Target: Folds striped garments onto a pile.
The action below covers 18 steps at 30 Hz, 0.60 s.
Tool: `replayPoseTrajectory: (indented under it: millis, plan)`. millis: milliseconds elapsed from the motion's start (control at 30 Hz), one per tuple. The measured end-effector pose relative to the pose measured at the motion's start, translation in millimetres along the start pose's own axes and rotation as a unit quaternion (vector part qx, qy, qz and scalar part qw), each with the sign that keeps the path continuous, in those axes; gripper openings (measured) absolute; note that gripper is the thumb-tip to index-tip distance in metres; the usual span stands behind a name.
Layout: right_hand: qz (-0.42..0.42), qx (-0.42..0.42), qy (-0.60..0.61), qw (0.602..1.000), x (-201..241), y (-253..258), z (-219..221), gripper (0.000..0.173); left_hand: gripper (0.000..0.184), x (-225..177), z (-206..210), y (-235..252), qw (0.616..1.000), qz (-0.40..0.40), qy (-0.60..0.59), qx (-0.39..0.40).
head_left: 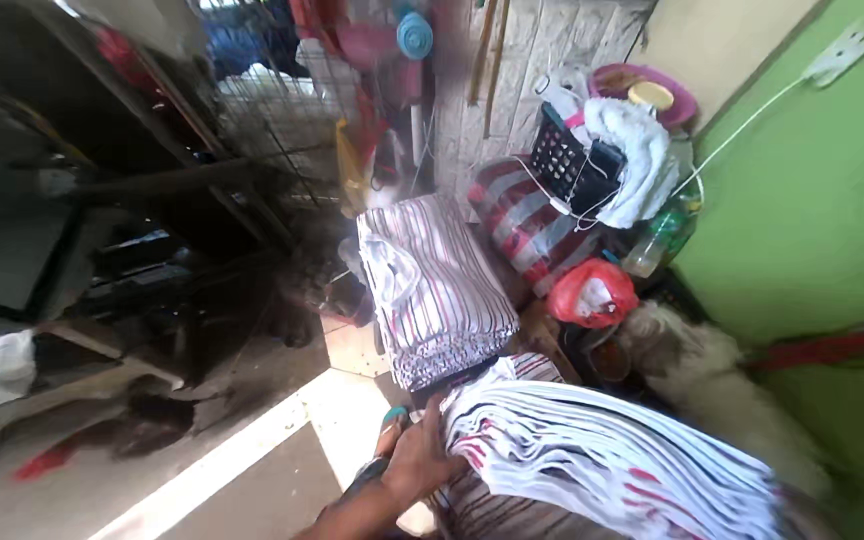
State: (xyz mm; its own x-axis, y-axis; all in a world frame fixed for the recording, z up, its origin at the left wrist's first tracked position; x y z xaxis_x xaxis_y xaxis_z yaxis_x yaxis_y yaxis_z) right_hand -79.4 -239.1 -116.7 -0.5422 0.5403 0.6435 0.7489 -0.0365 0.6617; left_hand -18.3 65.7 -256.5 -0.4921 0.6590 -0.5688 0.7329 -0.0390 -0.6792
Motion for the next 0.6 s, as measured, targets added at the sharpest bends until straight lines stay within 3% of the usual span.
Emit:
replayPoseTrajectory:
  millis: [67,133,300,400,533,600]
  plan:
    - [-0.104,0.085,-0.052,0.990,-9,31,24,0.030,0.100,10,-15,10,0.998,-0.002,-0.012,0.062]
    - [-0.156,0.128,-0.085,0.976,-6,65,50,0.033,0.078,19,-25,16,0.992,0.023,-0.051,0.116]
    - [-0.236,0.227,-0.122,0.937,26,165,106,0.026,0.058,7,-55,3,0.960,0.100,-0.177,0.194]
    - [-0.270,0.304,-0.157,0.900,41,231,148,0.033,0.051,-8,-71,13,0.939,0.147,-0.217,0.224]
    - [-0.321,0.371,-0.156,0.857,49,319,254,0.038,0.029,-31,-105,18,0.870,0.138,-0.387,0.271]
    - [-0.272,0.446,-0.116,0.845,31,349,324,0.046,0.022,-38,-120,24,0.831,0.070,-0.469,0.290]
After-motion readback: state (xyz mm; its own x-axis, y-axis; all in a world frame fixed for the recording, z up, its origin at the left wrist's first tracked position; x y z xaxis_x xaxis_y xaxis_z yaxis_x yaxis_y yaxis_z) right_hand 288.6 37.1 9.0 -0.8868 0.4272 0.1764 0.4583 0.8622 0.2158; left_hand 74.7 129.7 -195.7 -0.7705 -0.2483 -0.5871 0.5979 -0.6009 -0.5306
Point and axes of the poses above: each hand's wrist, its own y-axis towards the middle knuckle, its own z-axis out of the palm, x = y × z, the point moved 2 cm from there along y, towards the middle knuckle, and after that the axes turned 15 degrees about -z, right-handed, at the moved point
